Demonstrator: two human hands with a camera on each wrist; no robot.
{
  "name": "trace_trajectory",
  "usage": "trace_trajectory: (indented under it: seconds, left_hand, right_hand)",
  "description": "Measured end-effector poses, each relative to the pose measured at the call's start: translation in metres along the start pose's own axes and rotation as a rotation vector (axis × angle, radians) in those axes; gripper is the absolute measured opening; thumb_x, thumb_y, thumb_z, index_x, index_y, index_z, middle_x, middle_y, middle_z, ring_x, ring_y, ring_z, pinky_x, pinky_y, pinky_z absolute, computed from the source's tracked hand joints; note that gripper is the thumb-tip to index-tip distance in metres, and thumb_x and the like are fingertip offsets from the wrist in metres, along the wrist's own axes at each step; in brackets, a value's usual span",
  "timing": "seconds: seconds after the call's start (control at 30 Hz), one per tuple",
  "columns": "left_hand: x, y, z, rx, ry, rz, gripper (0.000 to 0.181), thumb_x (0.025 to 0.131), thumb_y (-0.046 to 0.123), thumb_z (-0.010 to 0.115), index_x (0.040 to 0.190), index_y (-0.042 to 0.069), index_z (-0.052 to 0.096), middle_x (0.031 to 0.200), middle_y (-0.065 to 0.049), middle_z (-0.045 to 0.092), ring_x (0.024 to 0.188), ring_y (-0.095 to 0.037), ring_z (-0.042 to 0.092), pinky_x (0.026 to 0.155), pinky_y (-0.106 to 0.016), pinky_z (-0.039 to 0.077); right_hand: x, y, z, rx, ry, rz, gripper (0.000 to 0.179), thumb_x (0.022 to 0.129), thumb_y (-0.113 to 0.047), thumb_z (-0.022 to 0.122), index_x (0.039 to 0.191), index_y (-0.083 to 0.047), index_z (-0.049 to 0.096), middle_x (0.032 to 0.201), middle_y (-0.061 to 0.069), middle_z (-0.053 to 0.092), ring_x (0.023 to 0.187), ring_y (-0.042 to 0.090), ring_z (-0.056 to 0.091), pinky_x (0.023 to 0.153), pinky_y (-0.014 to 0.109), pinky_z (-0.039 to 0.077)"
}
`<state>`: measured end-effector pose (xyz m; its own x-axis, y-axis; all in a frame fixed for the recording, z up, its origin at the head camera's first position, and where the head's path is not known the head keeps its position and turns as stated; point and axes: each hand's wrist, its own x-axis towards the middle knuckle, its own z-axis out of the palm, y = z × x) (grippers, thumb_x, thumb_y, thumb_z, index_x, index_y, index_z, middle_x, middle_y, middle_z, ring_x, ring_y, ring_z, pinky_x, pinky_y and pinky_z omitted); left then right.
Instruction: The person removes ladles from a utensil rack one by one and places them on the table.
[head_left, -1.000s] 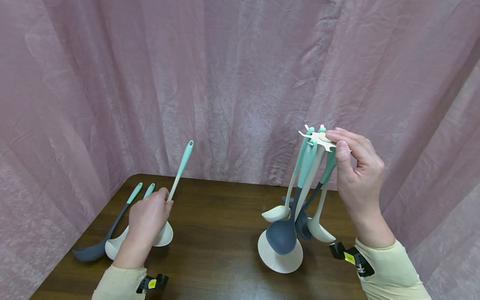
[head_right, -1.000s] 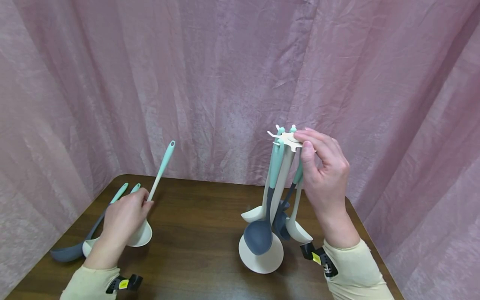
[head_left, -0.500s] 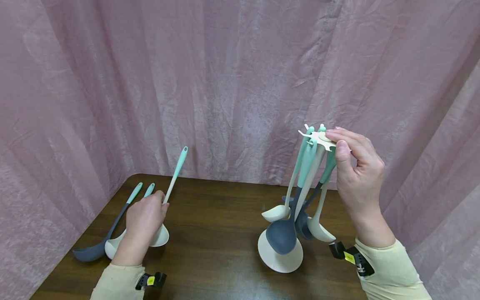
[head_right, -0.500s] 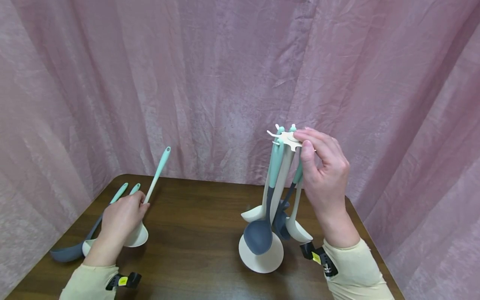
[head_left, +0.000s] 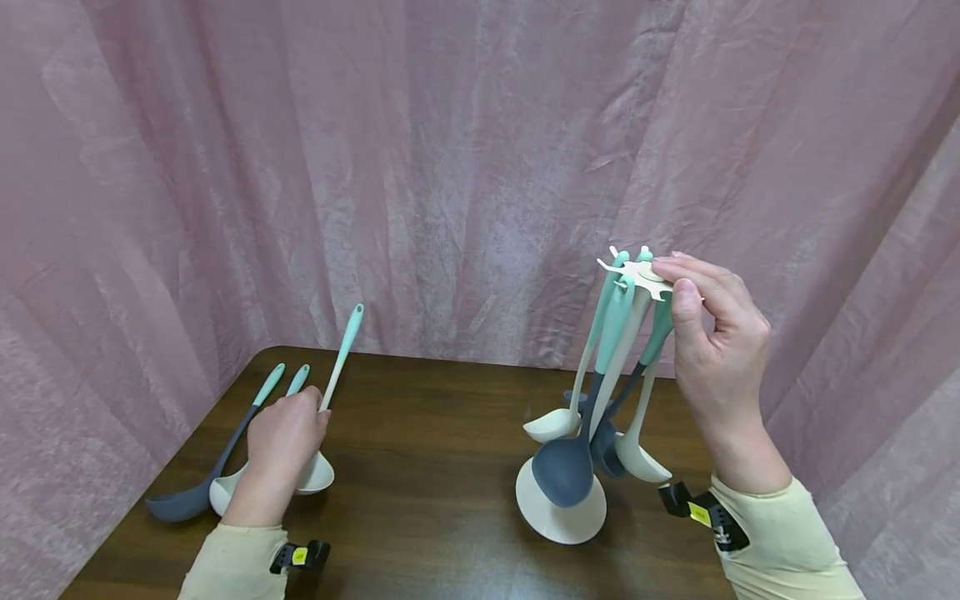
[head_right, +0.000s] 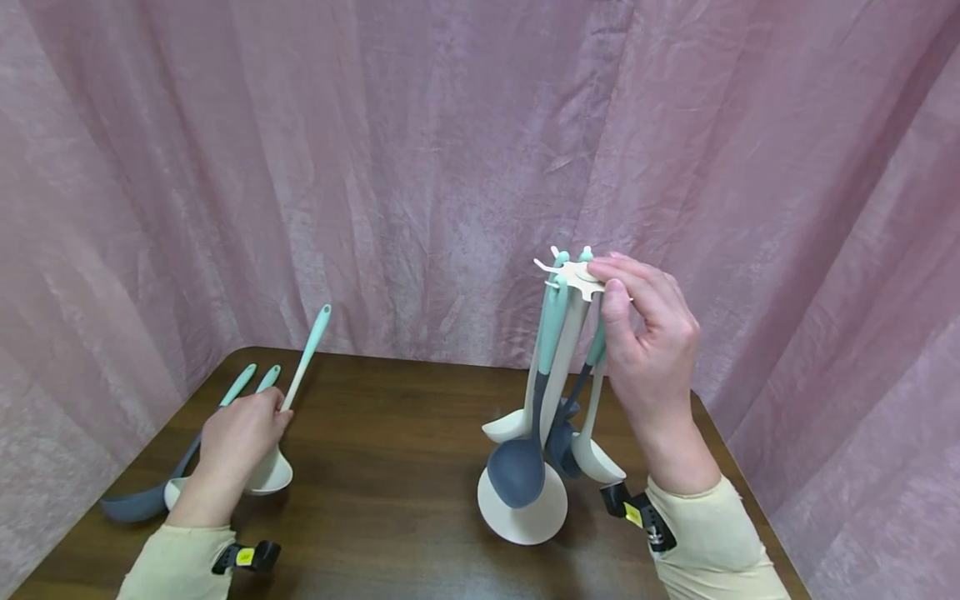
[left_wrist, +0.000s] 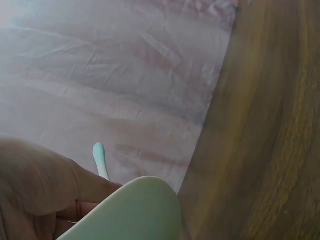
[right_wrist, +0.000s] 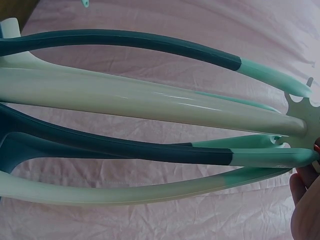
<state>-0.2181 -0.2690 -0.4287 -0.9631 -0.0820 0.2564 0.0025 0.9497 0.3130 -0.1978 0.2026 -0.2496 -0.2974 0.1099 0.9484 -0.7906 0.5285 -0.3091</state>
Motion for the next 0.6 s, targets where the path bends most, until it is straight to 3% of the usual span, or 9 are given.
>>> trace_trajectory:
  seconds: [0.1,0.33,0.6]
  left_hand:
    - [0.001,-0.004,0.002,0.007,-0.019,-0.011,0.015,0.101,0.015,0.078,0.098,0.003,0.069,0.08,-0.017,0.071,0.067,-0.04,0.068,0.055,-0.056,0.052]
    - [0.002,-0.009,0.003,0.014,-0.068,-0.033,0.016,0.102,0.015,0.076,0.102,-0.001,0.07,0.081,-0.018,0.07,0.066,-0.036,0.067,0.055,-0.053,0.051]
    - [0.003,-0.017,0.008,0.032,-0.085,-0.041,0.018,0.101,0.014,0.078,0.1,-0.002,0.07,0.078,-0.017,0.068,0.065,-0.036,0.066,0.055,-0.053,0.051]
  right_hand:
    - [0.0,-0.004,0.0,0.002,0.008,0.004,0.027,0.107,-0.011,0.062,0.111,0.005,0.083,0.113,0.021,0.08,0.124,0.024,0.072,0.11,0.033,0.051]
    - [0.002,-0.015,0.002,0.005,0.013,0.005,0.026,0.106,-0.008,0.061,0.111,0.008,0.082,0.112,0.025,0.079,0.124,0.016,0.072,0.11,0.031,0.051]
    - [-0.001,0.005,-0.001,0.001,0.003,0.002,0.028,0.108,-0.016,0.063,0.114,0.002,0.084,0.115,0.017,0.081,0.123,0.032,0.072,0.11,0.033,0.051]
